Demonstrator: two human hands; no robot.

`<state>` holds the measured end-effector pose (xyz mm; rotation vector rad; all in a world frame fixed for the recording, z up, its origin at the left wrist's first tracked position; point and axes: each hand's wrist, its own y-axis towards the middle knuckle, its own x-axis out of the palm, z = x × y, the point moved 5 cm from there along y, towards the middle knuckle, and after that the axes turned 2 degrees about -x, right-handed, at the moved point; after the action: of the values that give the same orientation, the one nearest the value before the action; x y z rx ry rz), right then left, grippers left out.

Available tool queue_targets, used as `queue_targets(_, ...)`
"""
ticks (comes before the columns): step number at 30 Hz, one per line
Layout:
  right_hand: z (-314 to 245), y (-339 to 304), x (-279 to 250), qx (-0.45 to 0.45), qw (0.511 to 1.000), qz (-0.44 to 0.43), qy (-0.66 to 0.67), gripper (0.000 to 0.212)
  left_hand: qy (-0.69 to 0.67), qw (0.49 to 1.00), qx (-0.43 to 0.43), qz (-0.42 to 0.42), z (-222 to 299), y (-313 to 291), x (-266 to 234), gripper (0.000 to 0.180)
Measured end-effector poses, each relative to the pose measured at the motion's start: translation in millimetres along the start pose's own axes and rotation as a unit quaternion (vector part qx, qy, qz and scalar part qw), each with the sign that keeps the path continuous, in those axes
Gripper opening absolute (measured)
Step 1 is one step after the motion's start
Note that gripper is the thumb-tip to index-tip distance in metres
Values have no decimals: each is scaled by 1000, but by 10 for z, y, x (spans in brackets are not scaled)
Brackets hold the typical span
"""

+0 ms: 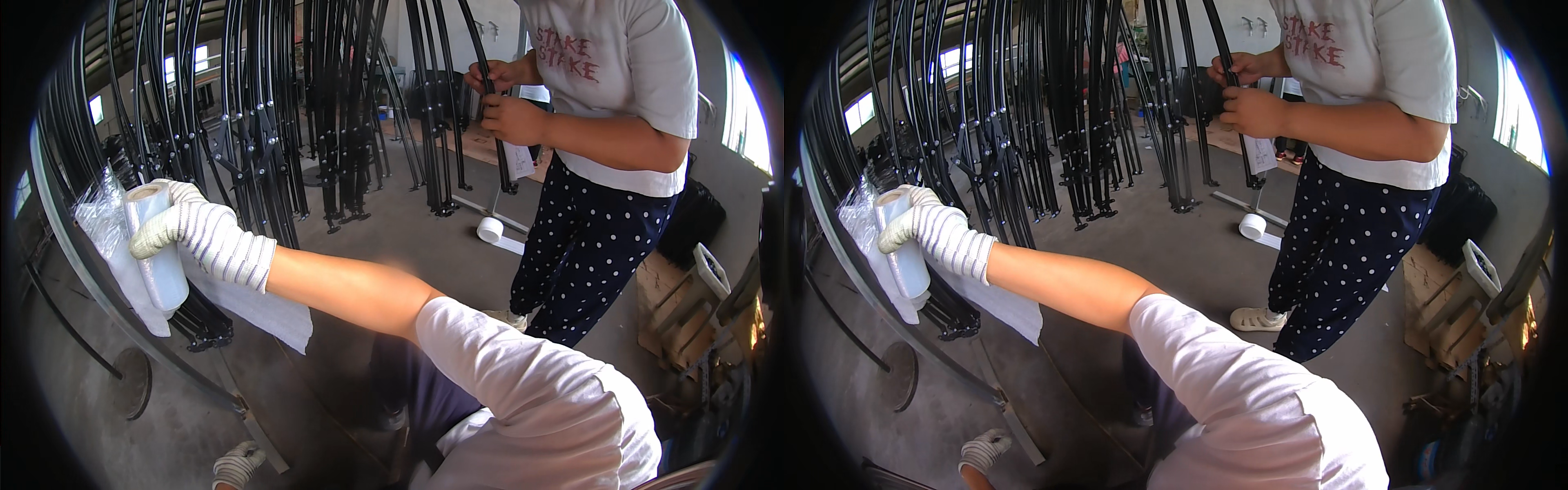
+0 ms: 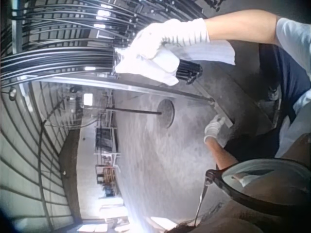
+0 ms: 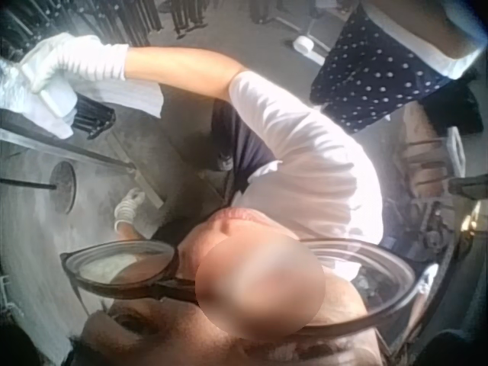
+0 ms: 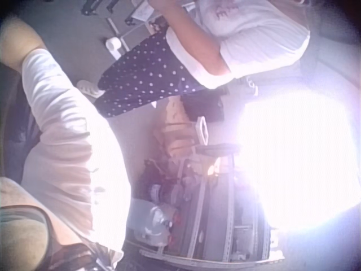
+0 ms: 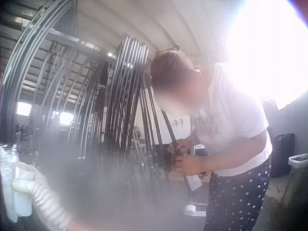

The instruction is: The person wraps foam padding around the ends of long black metal rods and secures the padding by wrapping it with a roll of clear plastic film.

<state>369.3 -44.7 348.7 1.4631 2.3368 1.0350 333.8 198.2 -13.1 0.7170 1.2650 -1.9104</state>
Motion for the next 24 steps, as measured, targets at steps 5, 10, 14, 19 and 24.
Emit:
queue_targets(5, 7, 14, 20, -8, 1000, -7, 2, 55, 4, 1000, -5, -6, -30, -1, 11, 43)
queue_targets(10, 0, 0, 26, -5, 1000, -5, 6, 55, -22, 999, -1, -24, -2, -27, 12, 43)
queue_targets(14, 8, 11, 18, -2, 1000, 0, 3, 56, -30, 999, 9, -17, 29, -59, -4, 43)
queue_targets(19, -10, 1, 28, -10, 1000, -1, -5, 56, -1, 1000, 1, -17, 60, -79, -30, 44)
queue_targets(24, -10, 8, 14, -18, 1000, 11, -7, 56, -7, 999, -26, -28, 129, -116, -36, 46)
